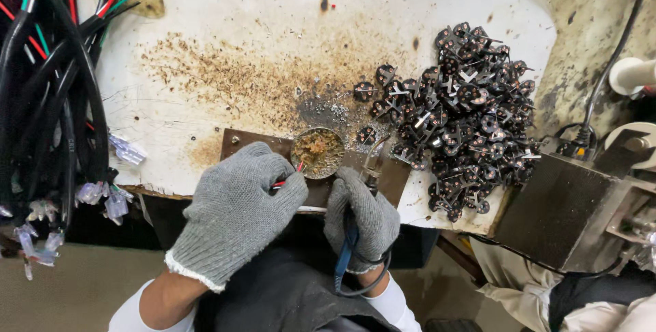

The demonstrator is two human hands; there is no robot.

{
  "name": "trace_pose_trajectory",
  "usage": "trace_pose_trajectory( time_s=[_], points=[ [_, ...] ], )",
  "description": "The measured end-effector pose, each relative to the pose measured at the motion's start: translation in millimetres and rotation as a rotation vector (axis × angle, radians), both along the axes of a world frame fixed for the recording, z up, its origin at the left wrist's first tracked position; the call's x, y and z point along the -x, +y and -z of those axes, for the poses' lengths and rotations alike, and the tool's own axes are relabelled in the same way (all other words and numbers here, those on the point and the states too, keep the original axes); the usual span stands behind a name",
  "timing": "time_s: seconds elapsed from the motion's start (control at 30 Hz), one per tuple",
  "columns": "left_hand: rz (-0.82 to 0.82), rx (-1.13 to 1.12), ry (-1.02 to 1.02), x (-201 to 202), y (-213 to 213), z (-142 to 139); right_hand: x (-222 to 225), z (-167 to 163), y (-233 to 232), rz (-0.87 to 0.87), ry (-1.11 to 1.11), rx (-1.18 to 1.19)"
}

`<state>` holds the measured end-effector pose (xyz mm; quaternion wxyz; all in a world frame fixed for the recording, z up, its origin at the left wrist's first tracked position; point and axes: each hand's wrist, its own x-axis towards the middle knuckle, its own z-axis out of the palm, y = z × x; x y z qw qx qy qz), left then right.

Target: The person solders colored wires onto small metal plug components at a workbench, holding a wire in one hand and a soldering iron in the other, dipping wires into a flux bowl, and placing finished assemblies with a pile of completed parts.

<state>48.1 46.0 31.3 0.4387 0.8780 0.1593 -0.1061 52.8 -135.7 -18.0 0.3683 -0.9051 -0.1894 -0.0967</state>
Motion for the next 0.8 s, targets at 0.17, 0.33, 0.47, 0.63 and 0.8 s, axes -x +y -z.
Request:
trace_pose_trajectory(
  time_s=[0.17,0.33,0.47,0.63,0.8],
  points=[
    [0.053,0.071,0.055,14,-9,-17,8,6,-12,-0.013,0.043,-0.014],
    [-0.153,0.226,-0.047,41,-15,-12,34,20,-24,-0.044,0.026,-0.269],
    [-0.197,0.284,-0.173,52,-30,5,51,33,-17,0.023,0.381,-0.488],
    [-0.256,0.355,-0.266,55,-37,15,46,32,-13,-0.042,0.065,-0.149],
    [-0.289,0.680,0.111,53,-28,28,37,16,-14,-0.204,-0.069,-0.174]
  ],
)
